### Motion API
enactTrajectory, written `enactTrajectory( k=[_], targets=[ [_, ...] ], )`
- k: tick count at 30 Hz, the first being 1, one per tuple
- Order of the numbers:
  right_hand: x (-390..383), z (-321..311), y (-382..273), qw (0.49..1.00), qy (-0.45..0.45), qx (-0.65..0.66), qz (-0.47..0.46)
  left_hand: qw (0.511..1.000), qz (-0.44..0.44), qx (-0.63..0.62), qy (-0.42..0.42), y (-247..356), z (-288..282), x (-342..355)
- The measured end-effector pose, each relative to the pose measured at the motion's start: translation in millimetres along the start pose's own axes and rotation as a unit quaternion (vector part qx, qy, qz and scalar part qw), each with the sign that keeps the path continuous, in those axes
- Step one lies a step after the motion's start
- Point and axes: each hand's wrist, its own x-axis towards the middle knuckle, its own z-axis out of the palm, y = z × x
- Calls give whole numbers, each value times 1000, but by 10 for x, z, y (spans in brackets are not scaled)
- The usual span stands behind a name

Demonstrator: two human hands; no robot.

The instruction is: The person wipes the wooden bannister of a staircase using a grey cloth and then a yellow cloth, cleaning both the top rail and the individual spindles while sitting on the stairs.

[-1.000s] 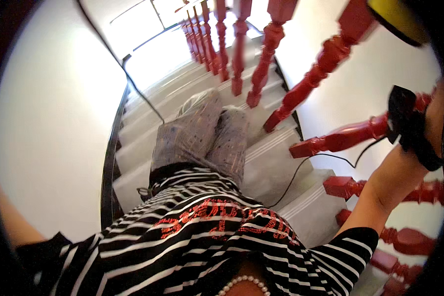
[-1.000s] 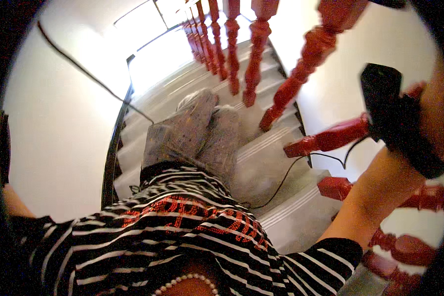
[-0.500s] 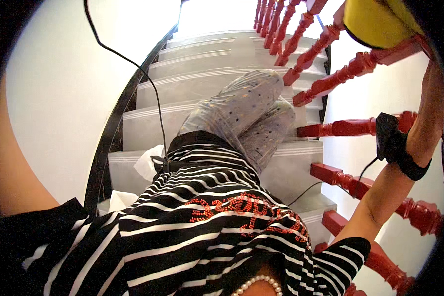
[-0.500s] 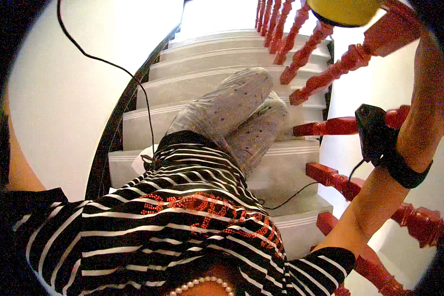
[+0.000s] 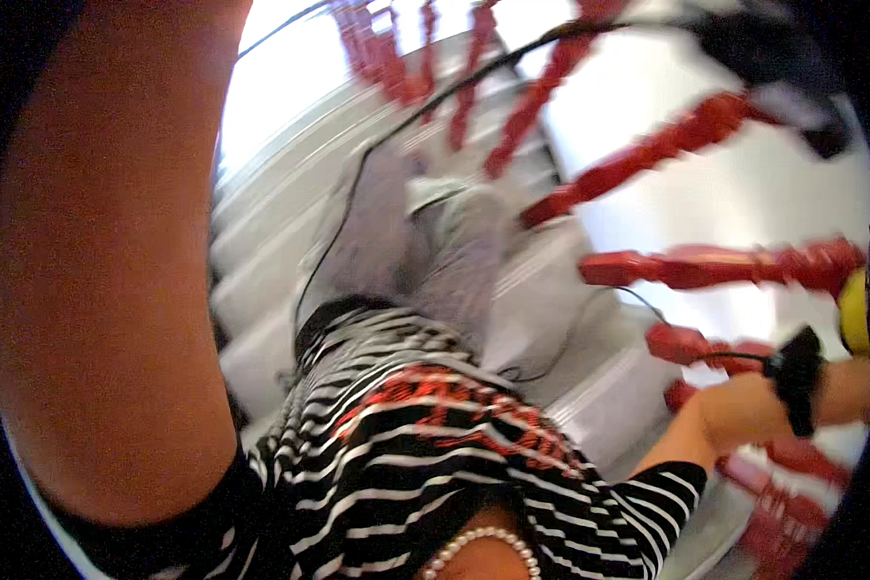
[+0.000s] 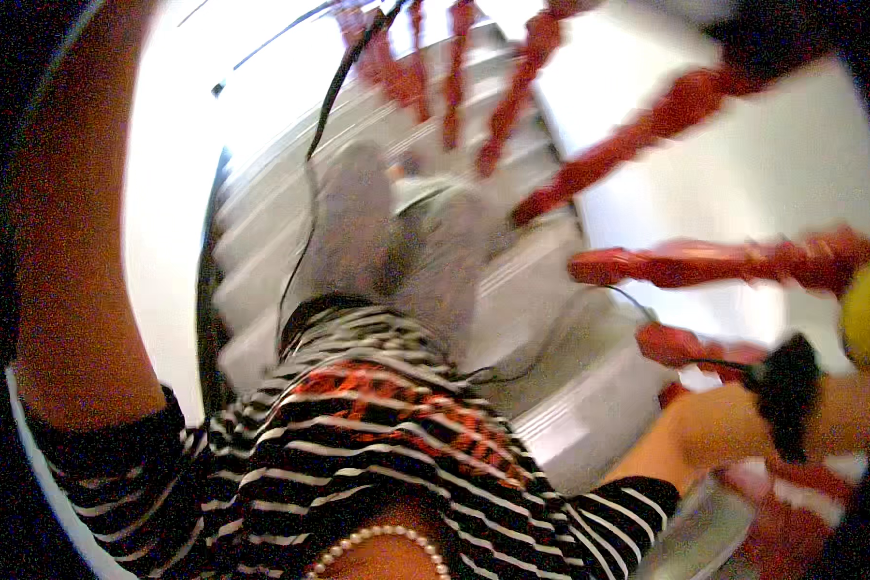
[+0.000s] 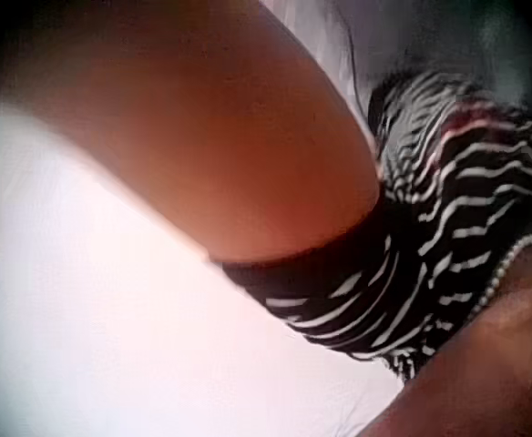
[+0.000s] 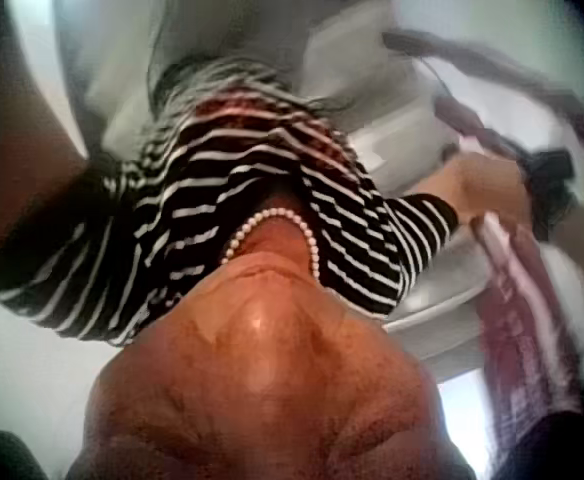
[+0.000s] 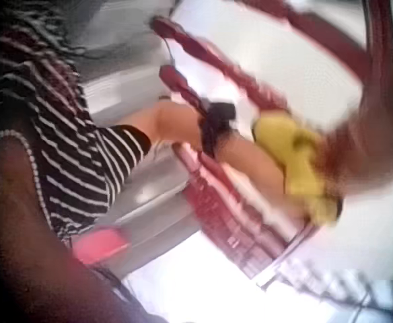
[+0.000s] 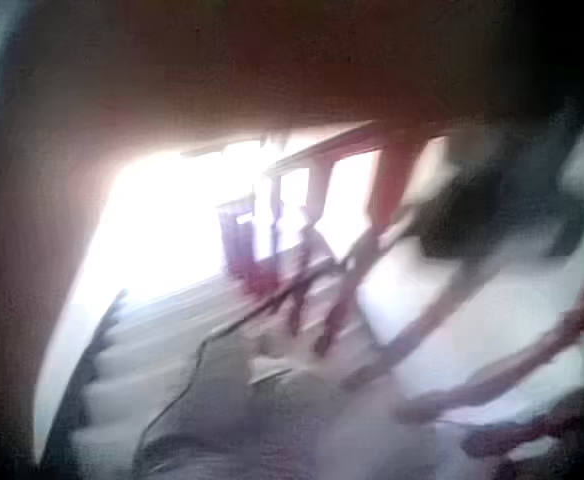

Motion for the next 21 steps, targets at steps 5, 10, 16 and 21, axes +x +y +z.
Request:
enactTrajectory(
  k=[5,10,16,21],
  targets=[
    [128,-1131,-403,989,111,-75,57,961,-71,-263,56,259,792,290],
    [354,-1421,-571,880,145,275,359,874,-161,-459,16,242,944,-42],
    [1094,-861,-302,932,202,231,192,837,-54,-495,227,230,867,838],
    [1128,-231,-91,994,36,32,102,777,47,-419,467,177,1264,1401]
  ],
)
